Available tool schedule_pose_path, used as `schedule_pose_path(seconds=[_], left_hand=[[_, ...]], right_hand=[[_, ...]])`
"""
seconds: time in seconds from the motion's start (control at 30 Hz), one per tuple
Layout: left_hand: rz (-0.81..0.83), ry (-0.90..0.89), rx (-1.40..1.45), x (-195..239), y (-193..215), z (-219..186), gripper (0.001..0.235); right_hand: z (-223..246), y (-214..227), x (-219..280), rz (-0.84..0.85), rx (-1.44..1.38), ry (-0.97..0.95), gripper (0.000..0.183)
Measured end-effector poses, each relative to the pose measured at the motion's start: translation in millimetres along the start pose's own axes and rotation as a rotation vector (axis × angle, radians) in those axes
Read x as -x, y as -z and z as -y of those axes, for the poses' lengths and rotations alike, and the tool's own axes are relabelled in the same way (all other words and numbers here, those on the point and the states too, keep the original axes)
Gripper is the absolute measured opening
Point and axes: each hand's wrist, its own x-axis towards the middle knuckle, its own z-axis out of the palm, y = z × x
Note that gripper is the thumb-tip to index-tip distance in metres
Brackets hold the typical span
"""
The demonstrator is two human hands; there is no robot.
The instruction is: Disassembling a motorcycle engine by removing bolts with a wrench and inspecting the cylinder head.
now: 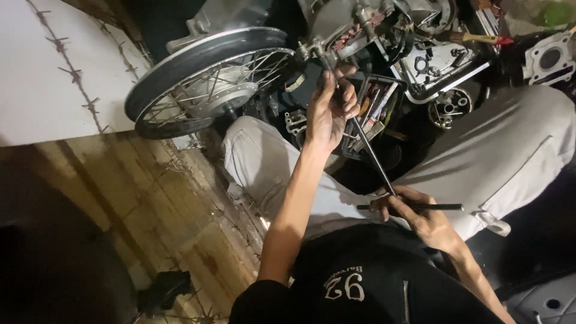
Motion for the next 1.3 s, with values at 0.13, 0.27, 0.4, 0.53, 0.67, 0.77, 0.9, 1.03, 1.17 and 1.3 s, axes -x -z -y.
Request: schedule_pose_path(seconds=[0.13, 0.27, 0.4, 0.53, 0.67, 0.77, 0.9, 1.03, 1.17, 1.3], left_hand=[[0.019, 0.038, 0.071, -2, 3, -1, 0.049], [0.085, 0.065, 0.273, 1, -2, -9, 0.039], [0.071, 0.104, 0.311, 4, -4, -14, 0.038], [-0.051, 0.077, 0.171, 5, -15, -19, 0.036], [0.047, 0.060, 0.214, 1, -8, -20, 0.044], [0.049, 0.041, 0.206, 0, -2, -20, 0.040], [0.001, 0.015, 0.223, -4, -1, -10, 0.030], [-0.120, -0.028, 0.343, -3, 4, 3, 0.026], [-0.203, -0.053, 0.412, -10, -5, 9, 0.024], [-0.254, -0.064, 0.404, -14, -5, 12, 0.025]], right_hand=[[18, -11, 2, -0.057, 0.101, -0.060, 0.029], [8, -9, 3, -0.004, 0.073, -0.115, 0.033], [34, -17, 4, -0.038, 0.222, -0.233, 0.034], [-11, -5, 6, 0.095, -0.299, -0.185, 0.033], [-75, 8, 11, 0.108, -1.109, -0.241, 0.036], [-82, 6, 11, 0.168, -1.303, -0.328, 0.031], [-57, -8, 4, 0.139, -1.249, -0.324, 0.037], [-35, 1, 14, -0.031, -0.944, -0.455, 0.079], [-46, 30, 28, 0.032, -0.021, -0.207, 0.104], [-8, 17, 34, -0.052, 0.366, -0.367, 0.117]])
